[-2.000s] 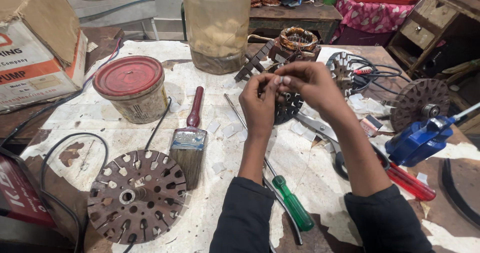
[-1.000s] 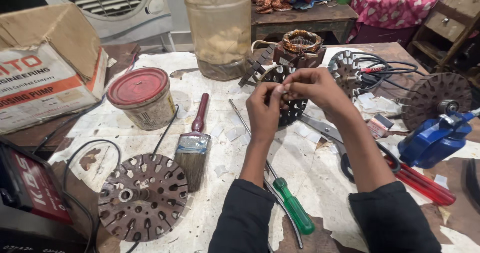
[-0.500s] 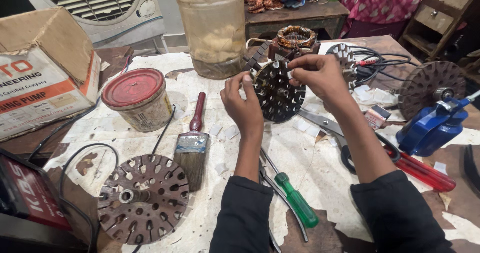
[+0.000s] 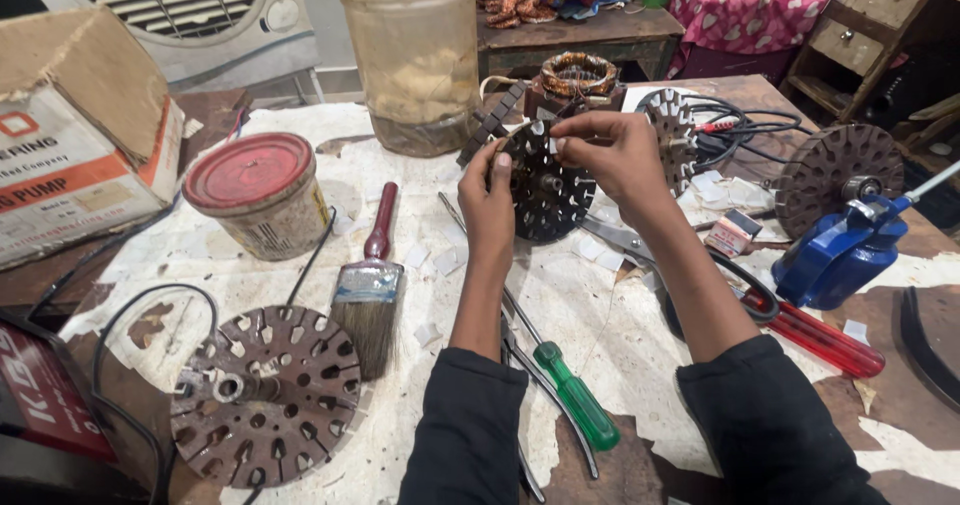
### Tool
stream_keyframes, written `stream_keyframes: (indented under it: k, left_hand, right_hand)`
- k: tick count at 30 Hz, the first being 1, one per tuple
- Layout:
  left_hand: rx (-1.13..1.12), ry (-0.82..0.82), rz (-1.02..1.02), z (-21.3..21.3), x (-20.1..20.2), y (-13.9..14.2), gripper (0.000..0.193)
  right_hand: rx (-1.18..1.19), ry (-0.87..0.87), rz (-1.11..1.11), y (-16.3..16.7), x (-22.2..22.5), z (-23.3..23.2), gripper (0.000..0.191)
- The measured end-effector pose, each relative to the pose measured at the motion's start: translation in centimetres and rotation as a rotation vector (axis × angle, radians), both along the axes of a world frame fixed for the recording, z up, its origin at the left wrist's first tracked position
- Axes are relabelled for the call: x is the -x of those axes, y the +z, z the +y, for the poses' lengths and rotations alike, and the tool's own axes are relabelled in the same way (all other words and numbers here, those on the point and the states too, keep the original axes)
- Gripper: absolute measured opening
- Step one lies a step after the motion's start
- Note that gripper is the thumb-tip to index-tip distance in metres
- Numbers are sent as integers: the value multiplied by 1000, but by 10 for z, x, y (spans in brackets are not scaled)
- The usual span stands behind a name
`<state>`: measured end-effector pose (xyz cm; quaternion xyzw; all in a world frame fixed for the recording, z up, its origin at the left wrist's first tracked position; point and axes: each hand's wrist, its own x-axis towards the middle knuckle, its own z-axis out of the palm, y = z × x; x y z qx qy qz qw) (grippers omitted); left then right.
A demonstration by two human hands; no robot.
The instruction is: The person inserts small white insulating pieces into slots on a circular metal rotor component. They briefly kneel to use a hammer on a small item on the floor, then return to the bench to continue inserting pieces into the rotor.
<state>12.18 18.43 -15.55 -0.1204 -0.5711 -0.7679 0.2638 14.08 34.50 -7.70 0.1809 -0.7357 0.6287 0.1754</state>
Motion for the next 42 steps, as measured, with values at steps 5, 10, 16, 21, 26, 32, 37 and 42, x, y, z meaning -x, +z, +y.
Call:
stream_keyframes:
  k: [5,10,16,21,26,32,37,42]
  left_hand:
    - [-73,-81,-39,2,1,0,31]
    - [-37,-135,-35,9,-7,5,32]
    - [-86,-173,-114,12,-16,15,35]
    - [17,-38,-67,14,-19,15,38]
    - [-58,-104,-17,15,-13,10,36]
    - [-146,-181,-24,18,-4,4,31]
    - [-147,-168,-20,22,-2,2,28]
    - [-146,-134,16,22,-4,3,25]
  right_hand:
    - [-37,-37,-9,3,-1,-6,16]
    - [-80,-33,-1,5,-7,-8,22]
    - [-166,-102,42,12,-13,-3,27]
    - [-271,-129,59,13,-13,-2,26]
    - [-357,-145,156,13,-10,-3,24]
    - [-402,-223,252,10,-12,-10,23]
    - [-361,-239,300,8,-21,-21,18]
    - [-563,-280,469,17,-35,-31,20]
